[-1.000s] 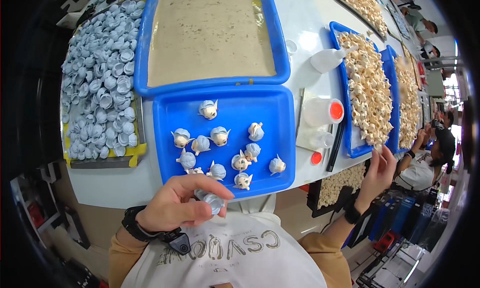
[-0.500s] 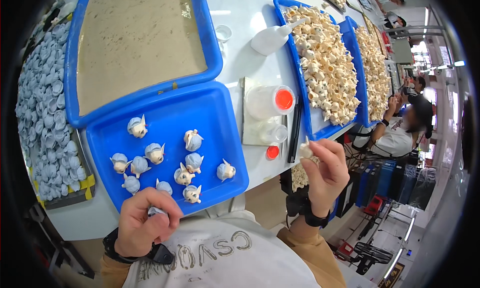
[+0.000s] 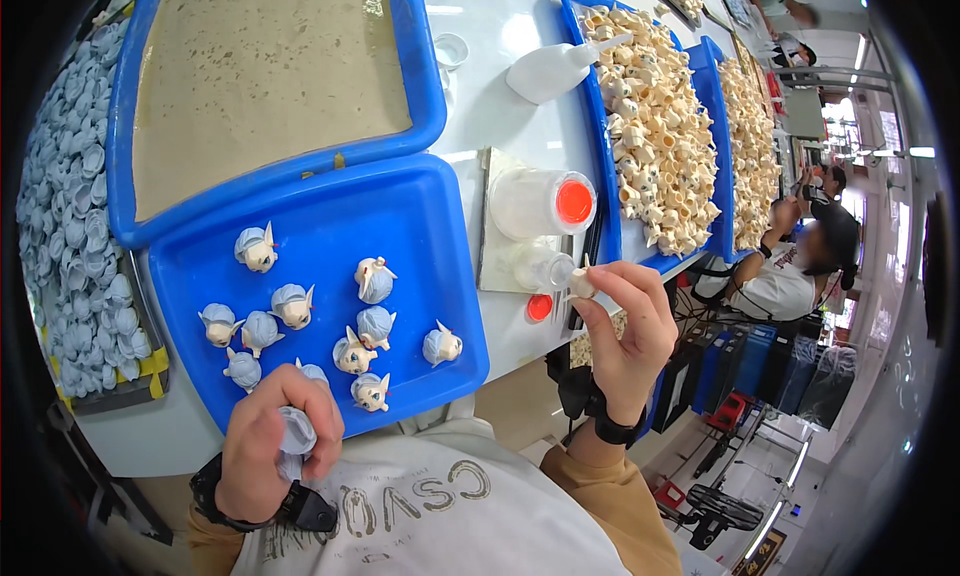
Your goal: The person assembles small decorative figures by hand. They pick up a light blue base and a beige component, apply a small amount of adhesive from a squeeze bottle, and press the parts together. The completed figures are placed into a blue tray.
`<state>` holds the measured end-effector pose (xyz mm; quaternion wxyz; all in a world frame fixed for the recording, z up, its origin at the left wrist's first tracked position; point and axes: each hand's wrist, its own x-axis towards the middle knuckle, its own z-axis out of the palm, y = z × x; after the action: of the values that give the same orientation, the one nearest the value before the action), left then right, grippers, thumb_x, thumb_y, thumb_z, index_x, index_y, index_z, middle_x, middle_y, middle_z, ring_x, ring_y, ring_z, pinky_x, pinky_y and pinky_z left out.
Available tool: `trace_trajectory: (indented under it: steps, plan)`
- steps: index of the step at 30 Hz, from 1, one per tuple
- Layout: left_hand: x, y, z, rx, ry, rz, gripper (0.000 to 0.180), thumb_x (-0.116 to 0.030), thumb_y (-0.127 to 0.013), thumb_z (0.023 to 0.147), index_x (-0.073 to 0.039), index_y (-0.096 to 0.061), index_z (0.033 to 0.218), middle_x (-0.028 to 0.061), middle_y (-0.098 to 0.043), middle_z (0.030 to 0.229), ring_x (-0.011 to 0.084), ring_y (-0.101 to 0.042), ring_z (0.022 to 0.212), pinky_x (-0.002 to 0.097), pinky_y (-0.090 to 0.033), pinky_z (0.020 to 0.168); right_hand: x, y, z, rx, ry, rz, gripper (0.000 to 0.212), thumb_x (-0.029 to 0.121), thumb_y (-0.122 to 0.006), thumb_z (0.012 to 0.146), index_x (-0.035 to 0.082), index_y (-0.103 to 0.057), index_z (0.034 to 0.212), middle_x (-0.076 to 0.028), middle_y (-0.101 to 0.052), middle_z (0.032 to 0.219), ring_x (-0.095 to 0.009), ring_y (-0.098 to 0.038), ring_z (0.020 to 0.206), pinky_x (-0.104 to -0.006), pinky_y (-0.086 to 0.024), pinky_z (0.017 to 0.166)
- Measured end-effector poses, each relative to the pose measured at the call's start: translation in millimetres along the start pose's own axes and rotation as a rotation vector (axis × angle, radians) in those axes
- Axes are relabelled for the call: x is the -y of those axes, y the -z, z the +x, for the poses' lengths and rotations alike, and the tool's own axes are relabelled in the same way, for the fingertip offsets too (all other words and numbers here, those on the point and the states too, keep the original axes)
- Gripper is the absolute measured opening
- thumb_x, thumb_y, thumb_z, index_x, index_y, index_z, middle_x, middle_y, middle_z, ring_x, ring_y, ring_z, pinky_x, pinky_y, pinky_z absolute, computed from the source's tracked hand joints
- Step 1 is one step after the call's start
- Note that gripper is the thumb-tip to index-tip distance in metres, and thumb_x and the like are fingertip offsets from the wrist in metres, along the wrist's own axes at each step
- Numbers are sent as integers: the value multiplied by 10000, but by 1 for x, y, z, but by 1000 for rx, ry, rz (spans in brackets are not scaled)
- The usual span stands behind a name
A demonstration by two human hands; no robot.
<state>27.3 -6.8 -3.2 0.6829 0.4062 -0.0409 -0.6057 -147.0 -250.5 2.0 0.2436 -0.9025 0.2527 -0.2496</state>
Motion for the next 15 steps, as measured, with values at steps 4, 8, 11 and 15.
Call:
trace_trajectory:
  steps: [4,8,11,15]
  plan:
    - [0,2,2,107,78,-154,267,-251,-409,860,12,-458,875,86,-480,690,90,-427,526,227,-316,453,-1,-1,-1,8,6,-10,312,-55,-687,604,19,-631,901,-97,-576,852,-216,-549,739,-279,-450,627]
    - [-14,-3,-5,179,206,73,229,-200,-398,862,16,-465,903,83,-478,713,92,-432,583,227,-329,494,0,-2,3,37,34,-37,329,-56,-686,595,28,-635,909,-90,-573,845,-220,-541,736,-285,-442,622]
    - [-14,-5,-8,233,141,115,200,-114,-442,871,20,-511,1003,62,-488,728,95,-437,619,225,-351,560,5,1,7,81,48,-84,337,-60,-671,602,38,-636,922,-87,-564,835,-229,-528,735,-303,-431,626]
    - [-10,2,-11,325,74,212,225,-110,-496,870,20,-558,1043,43,-524,775,91,-468,652,220,-372,609,16,5,17,180,110,-178,336,-54,-650,623,46,-630,943,-82,-549,836,-240,-512,736,-321,-418,629]
